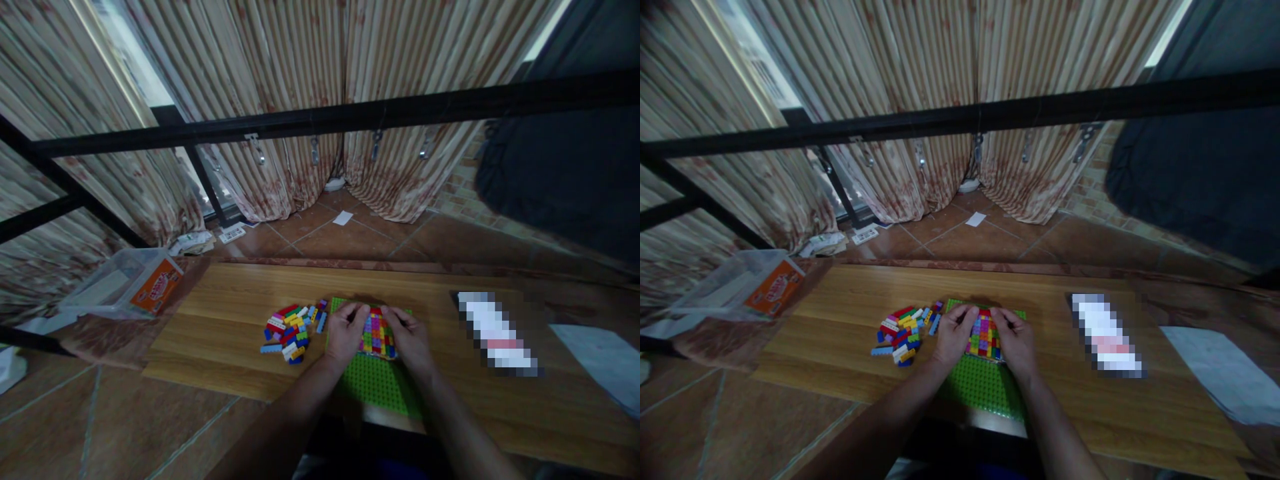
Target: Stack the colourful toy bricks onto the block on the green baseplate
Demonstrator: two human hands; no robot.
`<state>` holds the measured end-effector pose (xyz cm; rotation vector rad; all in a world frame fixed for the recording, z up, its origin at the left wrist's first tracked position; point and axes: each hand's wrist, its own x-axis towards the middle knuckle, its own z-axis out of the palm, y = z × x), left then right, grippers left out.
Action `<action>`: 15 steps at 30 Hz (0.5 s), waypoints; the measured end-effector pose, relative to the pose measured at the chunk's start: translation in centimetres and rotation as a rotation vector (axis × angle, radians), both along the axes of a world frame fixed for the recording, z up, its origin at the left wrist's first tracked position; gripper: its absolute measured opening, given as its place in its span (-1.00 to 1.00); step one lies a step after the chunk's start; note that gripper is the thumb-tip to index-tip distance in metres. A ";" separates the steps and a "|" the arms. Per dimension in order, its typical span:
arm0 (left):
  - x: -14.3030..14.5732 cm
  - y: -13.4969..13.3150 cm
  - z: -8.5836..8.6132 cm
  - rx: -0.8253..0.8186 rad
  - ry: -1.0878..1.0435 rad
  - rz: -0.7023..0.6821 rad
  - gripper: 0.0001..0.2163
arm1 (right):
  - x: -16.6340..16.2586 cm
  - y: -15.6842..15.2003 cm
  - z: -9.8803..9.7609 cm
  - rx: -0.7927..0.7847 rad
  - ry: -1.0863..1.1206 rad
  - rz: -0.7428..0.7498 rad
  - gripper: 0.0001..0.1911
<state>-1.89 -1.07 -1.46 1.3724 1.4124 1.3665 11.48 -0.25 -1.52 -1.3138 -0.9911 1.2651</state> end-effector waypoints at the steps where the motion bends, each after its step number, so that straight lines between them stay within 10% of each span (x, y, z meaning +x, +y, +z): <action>1: 0.0 0.0 0.0 0.002 0.001 0.002 -0.76 | 0.1 0.0 -0.1 0.003 0.005 0.002 -0.53; 15: -0.1 0.0 0.3 -0.027 -0.027 0.017 -0.77 | 0.4 0.2 -0.7 0.026 -0.015 0.017 -0.65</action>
